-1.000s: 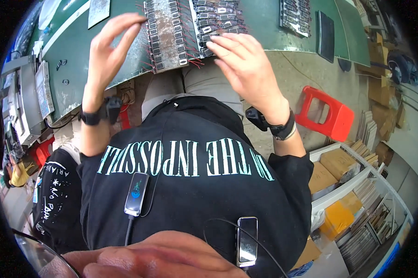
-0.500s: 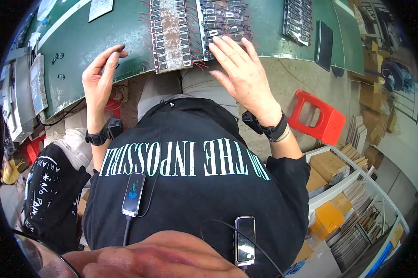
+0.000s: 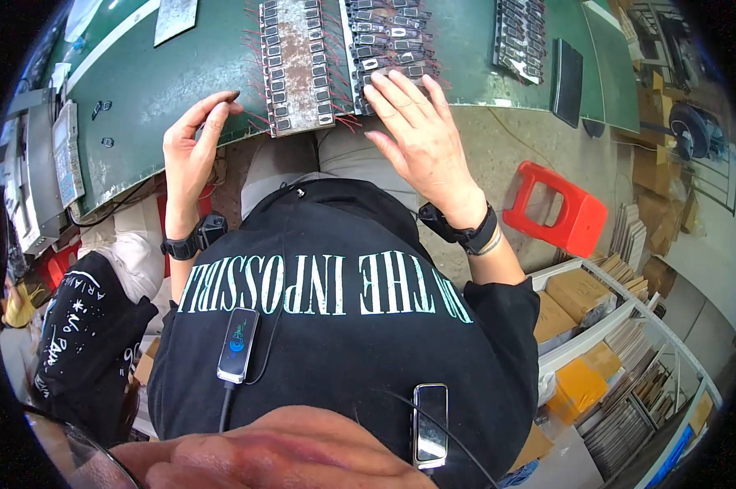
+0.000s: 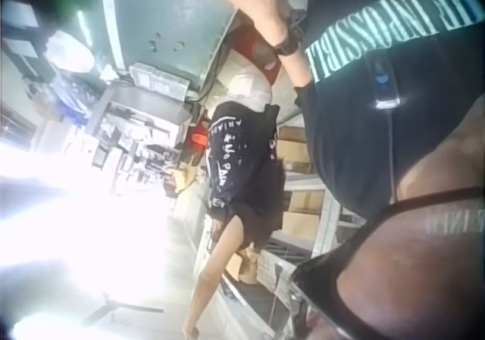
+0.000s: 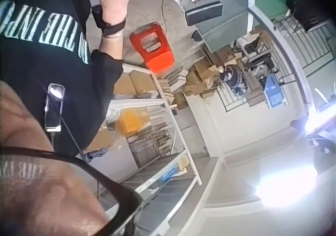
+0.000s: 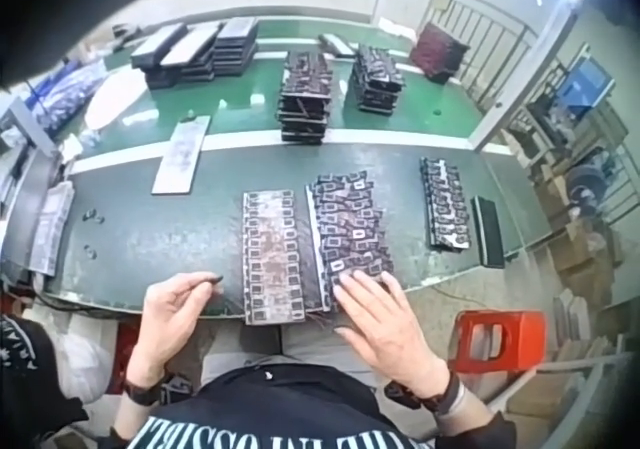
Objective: The person picks up a small black component, presses it onto a speaker module, and repeats this for another assembly. Then, the person touches several speakers on the tray before picking up the tray and setting it back down.
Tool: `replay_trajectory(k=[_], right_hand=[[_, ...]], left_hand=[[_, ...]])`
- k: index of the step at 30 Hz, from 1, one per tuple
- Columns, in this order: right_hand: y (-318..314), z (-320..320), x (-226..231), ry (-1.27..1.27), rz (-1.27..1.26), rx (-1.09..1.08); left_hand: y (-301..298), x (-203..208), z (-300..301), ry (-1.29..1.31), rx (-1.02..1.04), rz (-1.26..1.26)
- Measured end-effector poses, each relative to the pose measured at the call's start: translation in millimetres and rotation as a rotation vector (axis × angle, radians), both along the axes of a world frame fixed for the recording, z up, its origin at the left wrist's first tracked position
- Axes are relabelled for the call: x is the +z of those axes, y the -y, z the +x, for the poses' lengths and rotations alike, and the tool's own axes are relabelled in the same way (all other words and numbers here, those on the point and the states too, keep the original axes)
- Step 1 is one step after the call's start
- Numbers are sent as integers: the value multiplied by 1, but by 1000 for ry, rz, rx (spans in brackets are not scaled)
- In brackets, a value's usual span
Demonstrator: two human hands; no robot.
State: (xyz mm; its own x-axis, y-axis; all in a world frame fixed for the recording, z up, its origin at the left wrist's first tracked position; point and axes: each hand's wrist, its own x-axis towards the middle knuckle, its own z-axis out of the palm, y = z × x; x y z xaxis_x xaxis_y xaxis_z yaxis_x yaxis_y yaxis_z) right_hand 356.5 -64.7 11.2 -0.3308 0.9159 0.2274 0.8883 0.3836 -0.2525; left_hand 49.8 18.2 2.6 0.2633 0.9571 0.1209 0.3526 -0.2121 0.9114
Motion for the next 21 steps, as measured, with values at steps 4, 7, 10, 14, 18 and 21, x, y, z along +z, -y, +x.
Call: replay_trajectory(k=[4, 7, 10, 14, 18, 21], right_hand=[[0, -2, 3, -3, -2, -7], [0, -2, 3, -16, 14, -12], [-3, -2, 4, -39, 34, -16], [-5, -1, 2, -55, 58, -15], [-4, 1, 2, -25, 56, -5], [-1, 1, 2, -32, 46, 0]], left_hand=[[3, 5, 0, -25, -22, -19], [3, 10, 2, -40, -39, -19], [3, 13, 4, -38, -47, 0], [5, 12, 6, -39, -47, 0], [6, 9, 6, -59, -56, 5], [9, 9, 7, -76, -57, 27]])
